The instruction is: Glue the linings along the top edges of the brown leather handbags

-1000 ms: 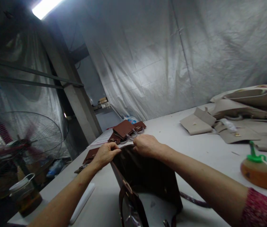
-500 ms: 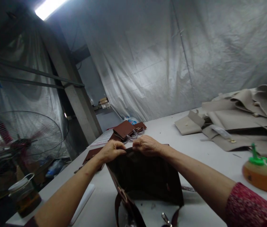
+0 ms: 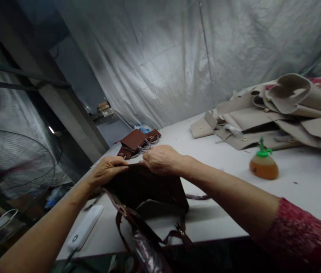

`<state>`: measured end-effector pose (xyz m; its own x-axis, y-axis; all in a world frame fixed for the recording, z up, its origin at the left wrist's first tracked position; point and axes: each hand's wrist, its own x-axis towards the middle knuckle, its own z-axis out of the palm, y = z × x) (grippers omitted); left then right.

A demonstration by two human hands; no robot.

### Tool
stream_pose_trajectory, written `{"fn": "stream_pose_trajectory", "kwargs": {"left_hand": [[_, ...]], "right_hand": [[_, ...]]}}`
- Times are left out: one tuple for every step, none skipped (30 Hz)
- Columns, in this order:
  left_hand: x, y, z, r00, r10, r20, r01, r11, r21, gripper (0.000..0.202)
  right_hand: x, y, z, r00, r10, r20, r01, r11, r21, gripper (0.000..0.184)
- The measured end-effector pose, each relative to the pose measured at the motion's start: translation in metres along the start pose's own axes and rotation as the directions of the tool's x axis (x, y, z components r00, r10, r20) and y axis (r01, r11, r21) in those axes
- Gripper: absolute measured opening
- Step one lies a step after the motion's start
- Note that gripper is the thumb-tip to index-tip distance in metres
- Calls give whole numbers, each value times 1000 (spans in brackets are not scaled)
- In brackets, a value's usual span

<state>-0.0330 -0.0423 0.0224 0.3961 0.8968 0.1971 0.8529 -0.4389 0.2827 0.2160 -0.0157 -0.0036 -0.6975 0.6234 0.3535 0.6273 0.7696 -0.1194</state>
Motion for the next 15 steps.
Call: {"fn": "stream_pose_trajectory", "kwargs": {"left_hand": [[-5, -3, -2, 1000, -20, -5, 20, 1000, -12, 22], [-9, -5, -4, 999, -44, -19, 43, 999, -28, 22], [-12, -8, -5, 998, -62, -33, 61, 997, -41, 22], [-14, -10, -5, 996, -75, -46, 72, 996, -57, 22], [-15, -12, -6, 995, -85, -52, 81, 994, -76, 22], [-14, -12, -6, 995, -92, -49, 87, 992, -97, 22], [-13, -12, -5, 994, -100, -42, 95, 989, -117, 22], [-11, -12, -5, 993, -111, -27, 106, 984, -139, 22], [-8, -12, -4, 992, -126, -8, 123, 979, -161, 22], [-5, -13, -4, 990, -143, 13, 143, 973, -180, 23], [-1, -13, -3, 987, -160, 29, 163, 968, -193, 23], [3, -14, -2, 984, -174, 40, 179, 963, -201, 23], [8, -15, 0, 982, -182, 47, 188, 961, -204, 23], [13, -17, 1, 982, -183, 51, 190, 961, -202, 24], [19, -18, 3, 982, -179, 51, 186, 963, -193, 24]], "right_hand": [[-13, 2, -3, 999, 34, -16, -34, 999, 14, 51], [-27, 4, -4, 997, 72, -30, -70, 997, 44, 52], [-41, 5, -2, 993, 110, -44, -105, 990, 91, 50], [-55, 5, 1, 989, 138, -58, -127, 979, 162, 47], [-69, 3, 7, 985, 159, -73, -136, 958, 253, 41], [-81, -1, 14, 982, 166, -92, -123, 925, 358, 35], [-92, -5, 22, 978, 167, -123, -92, 882, 463, 31], [-101, -11, 30, 971, 167, -173, -47, 838, 544, 30], [-109, -17, 38, 953, 177, -244, 1, 809, 588, 31], [-115, -24, 44, 929, 194, -314, 36, 800, 599, 33], [-121, -31, 50, 904, 214, -369, 53, 802, 595, 35], [-126, -37, 54, 887, 234, -398, 57, 800, 597, 36], [-130, -44, 57, 887, 241, -395, 55, 792, 607, 37], [-135, -50, 60, 900, 235, -366, 53, 776, 629, 41], [-140, -55, 64, 915, 212, -344, 67, 760, 646, 48]]}}
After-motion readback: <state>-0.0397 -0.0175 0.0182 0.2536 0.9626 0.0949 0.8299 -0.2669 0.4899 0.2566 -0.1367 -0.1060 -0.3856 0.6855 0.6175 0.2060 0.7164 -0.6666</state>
